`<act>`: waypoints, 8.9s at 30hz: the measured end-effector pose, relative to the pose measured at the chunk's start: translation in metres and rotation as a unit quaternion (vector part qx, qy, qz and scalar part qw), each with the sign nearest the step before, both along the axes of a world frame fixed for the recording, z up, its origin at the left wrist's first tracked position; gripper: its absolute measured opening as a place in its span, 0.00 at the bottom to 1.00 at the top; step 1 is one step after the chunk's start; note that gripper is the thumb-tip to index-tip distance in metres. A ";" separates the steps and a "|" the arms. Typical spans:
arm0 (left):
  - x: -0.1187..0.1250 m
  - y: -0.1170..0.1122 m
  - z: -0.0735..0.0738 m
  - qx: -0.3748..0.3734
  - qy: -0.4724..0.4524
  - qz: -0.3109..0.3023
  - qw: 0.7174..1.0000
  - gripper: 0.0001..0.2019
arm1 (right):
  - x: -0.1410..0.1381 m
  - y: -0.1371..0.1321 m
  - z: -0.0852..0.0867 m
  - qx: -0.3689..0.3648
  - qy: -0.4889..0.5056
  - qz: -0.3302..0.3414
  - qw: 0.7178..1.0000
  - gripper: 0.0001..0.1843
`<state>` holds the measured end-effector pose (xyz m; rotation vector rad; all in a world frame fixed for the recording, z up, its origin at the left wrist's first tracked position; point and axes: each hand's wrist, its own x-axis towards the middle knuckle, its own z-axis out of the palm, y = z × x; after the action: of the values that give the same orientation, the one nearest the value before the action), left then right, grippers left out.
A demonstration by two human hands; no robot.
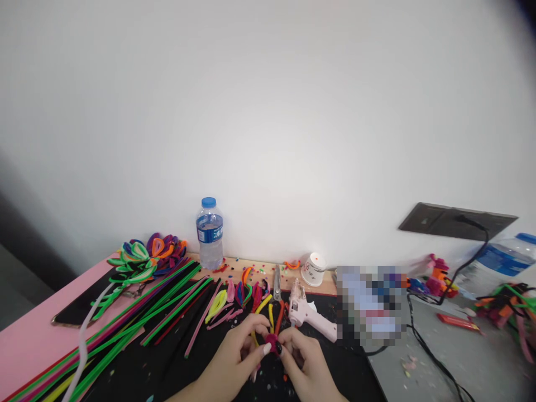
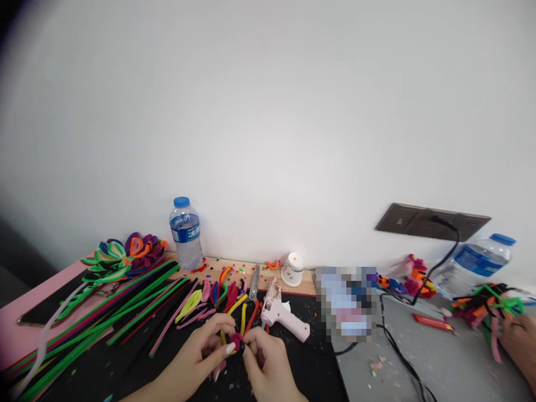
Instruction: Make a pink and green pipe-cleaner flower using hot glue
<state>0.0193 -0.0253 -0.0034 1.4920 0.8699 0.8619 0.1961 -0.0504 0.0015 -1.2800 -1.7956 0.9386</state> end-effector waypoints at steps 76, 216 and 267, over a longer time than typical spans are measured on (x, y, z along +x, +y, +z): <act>-0.015 0.017 0.016 -0.378 -0.373 -0.003 0.847 0.14 | 0.032 0.015 0.019 0.070 -0.064 -0.067 0.993 0.03; -0.001 0.000 0.007 -0.055 -0.007 -0.009 0.998 0.05 | 0.010 0.003 0.007 0.272 -0.131 0.044 0.952 0.09; -0.001 0.002 0.003 -0.060 0.002 -0.007 0.998 0.04 | 0.010 0.002 0.003 0.308 -0.121 0.031 0.943 0.08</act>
<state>0.0185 -0.0236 -0.0008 1.3955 0.8981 0.7830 0.2062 -0.0480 0.0041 -0.9608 -2.0982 0.2037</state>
